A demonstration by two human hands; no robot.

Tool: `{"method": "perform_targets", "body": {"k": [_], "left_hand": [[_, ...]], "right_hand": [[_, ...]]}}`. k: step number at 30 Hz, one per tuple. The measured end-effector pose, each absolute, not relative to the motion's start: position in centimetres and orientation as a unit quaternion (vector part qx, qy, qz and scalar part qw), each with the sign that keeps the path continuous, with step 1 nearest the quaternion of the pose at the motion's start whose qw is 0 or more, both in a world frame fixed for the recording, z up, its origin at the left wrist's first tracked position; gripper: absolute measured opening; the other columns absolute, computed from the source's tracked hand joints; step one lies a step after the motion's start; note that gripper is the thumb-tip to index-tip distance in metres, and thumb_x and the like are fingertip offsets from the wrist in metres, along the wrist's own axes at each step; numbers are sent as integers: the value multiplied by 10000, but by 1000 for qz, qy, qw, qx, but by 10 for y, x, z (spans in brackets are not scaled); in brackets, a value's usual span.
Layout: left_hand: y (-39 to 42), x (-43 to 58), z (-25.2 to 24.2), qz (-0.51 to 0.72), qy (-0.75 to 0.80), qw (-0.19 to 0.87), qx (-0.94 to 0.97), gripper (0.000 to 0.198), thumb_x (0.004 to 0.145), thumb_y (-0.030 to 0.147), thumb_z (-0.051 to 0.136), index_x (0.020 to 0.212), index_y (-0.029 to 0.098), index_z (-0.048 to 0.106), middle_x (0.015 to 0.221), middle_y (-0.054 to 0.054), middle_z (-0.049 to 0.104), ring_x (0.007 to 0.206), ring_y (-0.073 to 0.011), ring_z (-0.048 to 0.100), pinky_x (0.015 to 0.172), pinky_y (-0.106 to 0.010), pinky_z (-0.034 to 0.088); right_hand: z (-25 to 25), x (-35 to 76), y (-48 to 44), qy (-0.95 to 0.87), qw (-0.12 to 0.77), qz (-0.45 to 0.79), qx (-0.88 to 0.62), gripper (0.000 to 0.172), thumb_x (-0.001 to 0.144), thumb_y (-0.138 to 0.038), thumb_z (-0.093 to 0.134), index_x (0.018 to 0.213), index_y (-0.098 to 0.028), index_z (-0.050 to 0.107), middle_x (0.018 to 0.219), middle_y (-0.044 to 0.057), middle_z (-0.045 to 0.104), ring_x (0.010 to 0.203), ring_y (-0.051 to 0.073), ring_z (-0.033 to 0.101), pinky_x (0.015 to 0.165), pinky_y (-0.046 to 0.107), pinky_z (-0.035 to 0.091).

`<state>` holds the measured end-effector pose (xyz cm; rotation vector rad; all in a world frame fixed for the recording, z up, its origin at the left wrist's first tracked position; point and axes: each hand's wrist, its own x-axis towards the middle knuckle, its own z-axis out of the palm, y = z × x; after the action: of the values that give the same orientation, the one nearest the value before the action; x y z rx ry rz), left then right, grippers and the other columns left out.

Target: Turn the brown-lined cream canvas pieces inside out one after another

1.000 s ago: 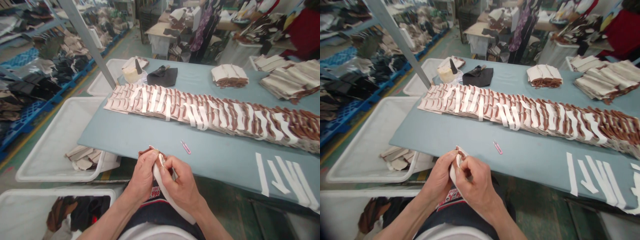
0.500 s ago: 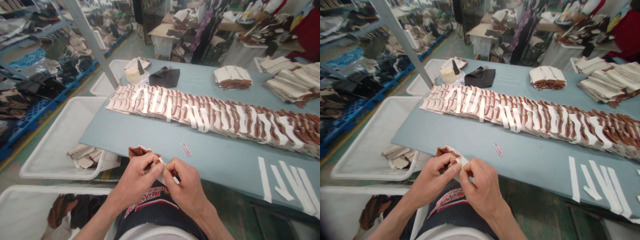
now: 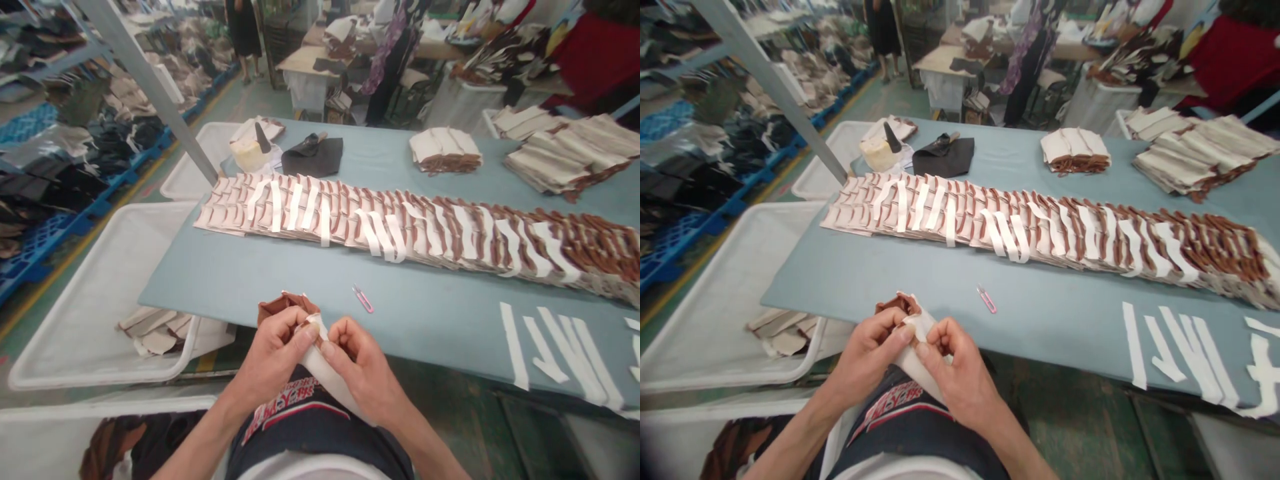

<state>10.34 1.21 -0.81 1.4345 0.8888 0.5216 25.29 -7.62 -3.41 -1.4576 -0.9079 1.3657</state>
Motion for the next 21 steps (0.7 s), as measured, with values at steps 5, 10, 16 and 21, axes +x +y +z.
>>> {"method": "perform_targets", "body": {"k": [5, 10, 16, 21], "left_hand": [[20, 103, -20, 226, 402, 673, 579, 382, 920, 466, 630, 709, 162, 534, 733, 12, 543, 593, -95, 408, 535, -203, 329], [31, 105, -11, 193, 392, 621, 651, 317, 928, 371, 614, 699, 154, 586, 652, 30, 515, 612, -108, 440, 576, -208, 360], [50, 117, 12, 165, 339, 571, 729, 292, 958, 305, 578, 745, 139, 688, 699, 1, 629, 663, -123, 527, 625, -212, 407], [68, 125, 30, 137, 326, 591, 725, 279, 968, 339, 601, 952, 149, 804, 900, -54, 777, 779, -166, 639, 682, -217, 470]], "right_hand": [[-45, 242, -73, -385, 500, 457, -627, 319, 947, -502, 614, 849, -215, 518, 716, -42, 513, 650, 129, 483, 618, 254, 400], [-51, 246, -70, -412, 489, 434, -635, 261, 954, -439, 595, 844, -209, 540, 695, -40, 538, 637, 129, 512, 615, 249, 421], [-39, 273, -59, -478, 486, 354, -640, 130, 894, -317, 657, 910, -210, 585, 722, -26, 609, 653, 148, 587, 650, 262, 493], [-13, 310, -37, -577, 506, 189, -613, 238, 838, -245, 694, 1058, -215, 608, 956, 42, 705, 888, 211, 682, 825, 321, 547]]}}
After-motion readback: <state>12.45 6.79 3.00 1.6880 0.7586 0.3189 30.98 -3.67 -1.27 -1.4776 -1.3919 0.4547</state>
